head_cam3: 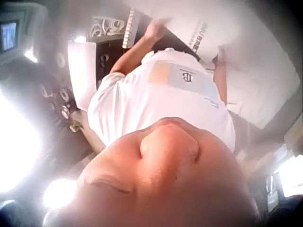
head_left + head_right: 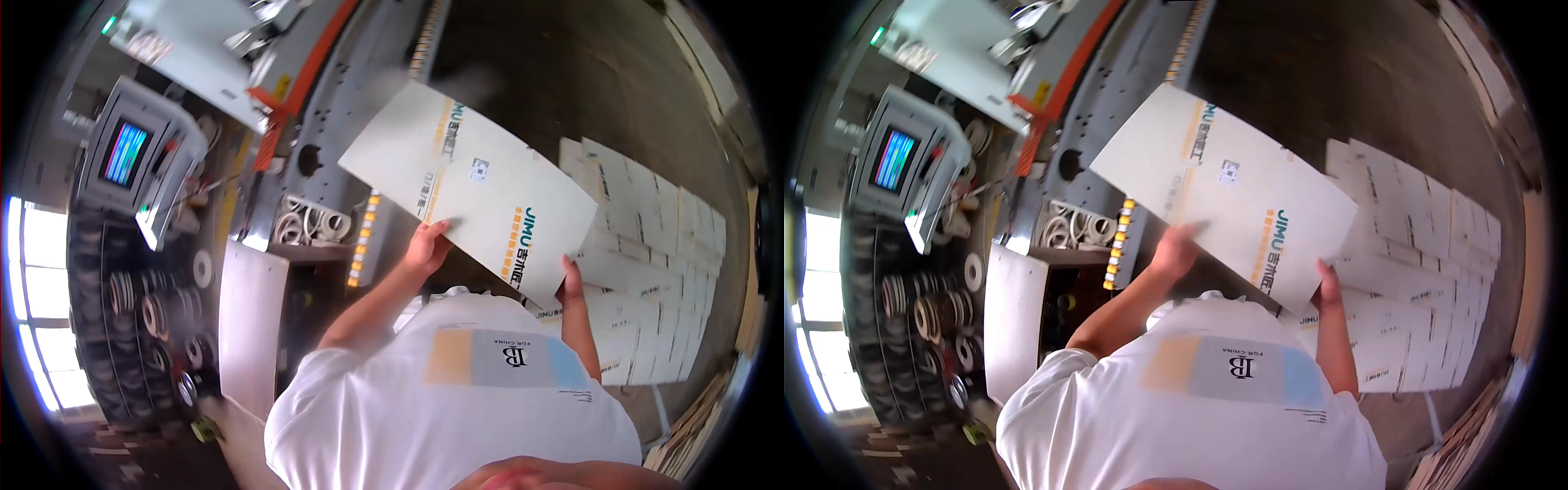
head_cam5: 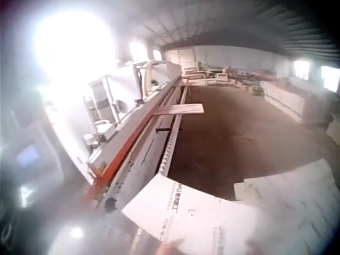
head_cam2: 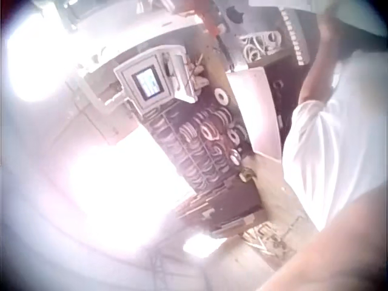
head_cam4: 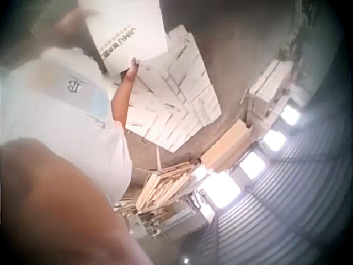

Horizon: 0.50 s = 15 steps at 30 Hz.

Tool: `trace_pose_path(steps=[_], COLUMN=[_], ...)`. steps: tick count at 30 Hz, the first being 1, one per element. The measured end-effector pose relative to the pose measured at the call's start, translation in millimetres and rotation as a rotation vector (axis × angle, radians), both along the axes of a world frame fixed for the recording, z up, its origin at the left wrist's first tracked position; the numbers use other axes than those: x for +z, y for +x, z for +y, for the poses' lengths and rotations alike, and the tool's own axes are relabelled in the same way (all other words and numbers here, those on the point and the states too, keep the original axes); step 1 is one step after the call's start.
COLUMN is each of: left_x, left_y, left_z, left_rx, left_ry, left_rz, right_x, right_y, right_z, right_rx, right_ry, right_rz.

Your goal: The person operates an industrial edge-banding machine by picking up boards from a stack, feeding them into the machine intake, and then collecting the processed boards at the exit to restack them.

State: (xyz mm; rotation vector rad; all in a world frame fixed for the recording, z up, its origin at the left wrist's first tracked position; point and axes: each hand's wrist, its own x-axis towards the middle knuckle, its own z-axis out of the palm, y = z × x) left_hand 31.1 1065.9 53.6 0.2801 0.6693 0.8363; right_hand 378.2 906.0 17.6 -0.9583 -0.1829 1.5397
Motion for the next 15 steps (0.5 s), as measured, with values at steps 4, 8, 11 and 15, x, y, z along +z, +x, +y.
trace_pose_path(steps=[4, 8, 11, 15], left_x=[-24, -45, -68, -76], left_y=[-116, -208, -272, -349], left_z=[-35, -47, -56, -54], left_rx=[-0.006, 0.322, 0.222, 0.253], left_ry=[0.534, -0.039, 0.191, -0.096], left_rz=[0.576, -0.021, 0.337, 0.158], right_x=[-5, -14, -21, -42], right_y=[-104, -195, -250, -308], right_z=[21, 43, 57, 71], right_rx=[0.237, 0.342, 0.430, 0.531], right_ry=[0.019, -0.005, -0.124, -0.045], right_rz=[-0.239, -0.248, -0.340, -0.307])
